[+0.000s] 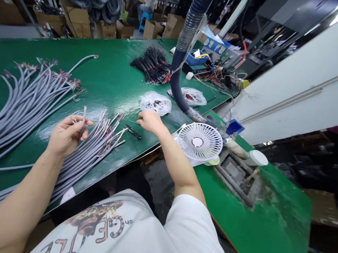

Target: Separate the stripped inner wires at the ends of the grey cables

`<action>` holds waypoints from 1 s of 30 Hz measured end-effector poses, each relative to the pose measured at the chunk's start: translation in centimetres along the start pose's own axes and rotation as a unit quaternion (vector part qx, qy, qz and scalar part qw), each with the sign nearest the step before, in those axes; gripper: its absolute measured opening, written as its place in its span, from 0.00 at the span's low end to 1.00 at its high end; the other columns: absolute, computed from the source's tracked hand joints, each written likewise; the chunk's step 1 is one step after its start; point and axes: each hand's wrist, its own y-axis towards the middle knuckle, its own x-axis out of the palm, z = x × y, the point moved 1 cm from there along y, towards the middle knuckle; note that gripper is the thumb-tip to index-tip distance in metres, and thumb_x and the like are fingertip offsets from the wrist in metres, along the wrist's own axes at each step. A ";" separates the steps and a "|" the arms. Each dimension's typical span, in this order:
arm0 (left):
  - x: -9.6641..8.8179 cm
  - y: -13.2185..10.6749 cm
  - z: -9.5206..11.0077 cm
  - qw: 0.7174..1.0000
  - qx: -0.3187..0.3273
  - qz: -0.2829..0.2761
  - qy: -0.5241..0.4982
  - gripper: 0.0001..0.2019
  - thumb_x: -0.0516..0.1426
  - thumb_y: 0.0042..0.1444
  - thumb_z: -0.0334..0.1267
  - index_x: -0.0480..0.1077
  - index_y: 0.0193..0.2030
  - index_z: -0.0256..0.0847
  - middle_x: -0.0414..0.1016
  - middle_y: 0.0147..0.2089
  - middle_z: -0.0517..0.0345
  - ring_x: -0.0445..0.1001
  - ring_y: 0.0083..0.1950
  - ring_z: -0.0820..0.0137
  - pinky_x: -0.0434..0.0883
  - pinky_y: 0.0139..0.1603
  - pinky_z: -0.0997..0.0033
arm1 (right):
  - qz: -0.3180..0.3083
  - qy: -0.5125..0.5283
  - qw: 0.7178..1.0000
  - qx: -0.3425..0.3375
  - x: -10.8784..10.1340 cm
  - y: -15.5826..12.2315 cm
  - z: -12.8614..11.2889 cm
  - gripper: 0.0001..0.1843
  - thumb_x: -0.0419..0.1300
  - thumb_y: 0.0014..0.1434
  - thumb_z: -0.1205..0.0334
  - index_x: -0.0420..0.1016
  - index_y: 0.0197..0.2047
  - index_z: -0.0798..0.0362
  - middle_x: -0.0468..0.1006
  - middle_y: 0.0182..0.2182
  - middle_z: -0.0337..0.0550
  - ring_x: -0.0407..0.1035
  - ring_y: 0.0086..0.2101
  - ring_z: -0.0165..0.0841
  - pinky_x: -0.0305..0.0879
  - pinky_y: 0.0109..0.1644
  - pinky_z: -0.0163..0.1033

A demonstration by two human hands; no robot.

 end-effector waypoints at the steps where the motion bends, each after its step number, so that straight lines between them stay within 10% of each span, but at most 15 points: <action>1: 0.0 0.0 0.0 1.000 -0.001 0.001 -0.002 0.11 0.65 0.45 0.38 0.71 0.33 0.37 0.79 0.33 0.55 0.69 0.18 0.78 0.62 0.18 0.79 | -0.023 0.005 1.000 -0.018 0.6 -0.3 -0.5 0.11 0.58 0.59 0.57 0.78 0.40 0.54 0.80 0.37 0.46 0.72 0.40 0.38 0.61 0.40 0.36; 10: -0.1 0.1 0.3 0.999 -0.018 0.028 -0.030 0.13 0.66 0.42 0.37 0.71 0.33 0.36 0.77 0.25 0.59 0.67 0.17 0.77 0.60 0.16 0.80 | -0.043 0.081 0.995 -0.028 5.5 -0.3 -2.2 0.17 0.61 0.57 0.61 0.71 0.50 0.53 0.79 0.38 0.47 0.72 0.39 0.38 0.59 0.38 0.35; 18: -0.1 0.1 0.3 0.998 -0.035 0.030 -0.045 0.12 0.67 0.42 0.39 0.71 0.30 0.36 0.74 0.22 0.60 0.63 0.16 0.80 0.57 0.15 0.82 | 0.056 0.194 0.979 0.026 6.4 -1.3 -1.1 0.07 0.52 0.60 0.63 0.69 0.39 0.55 0.75 0.32 0.44 0.69 0.33 0.34 0.61 0.37 0.36; 25: -0.2 0.0 0.0 0.999 -0.025 0.008 -0.037 0.13 0.66 0.44 0.41 0.71 0.32 0.36 0.78 0.30 0.56 0.66 0.17 0.79 0.59 0.16 0.80 | 0.158 0.648 0.743 -0.053 4.2 -4.8 -3.2 0.10 0.56 0.60 0.53 0.66 0.37 0.52 0.73 0.30 0.38 0.68 0.28 0.27 0.65 0.37 0.36; 30: 0.1 -0.1 0.2 0.999 -0.021 0.008 -0.037 0.14 0.66 0.45 0.42 0.72 0.35 0.37 0.79 0.38 0.53 0.67 0.18 0.80 0.59 0.15 0.79 | 0.126 0.683 0.712 -0.102 2.8 -6.5 -8.6 0.16 0.57 0.60 0.48 0.70 0.43 0.52 0.59 0.21 0.30 0.53 0.18 0.22 0.52 0.23 0.31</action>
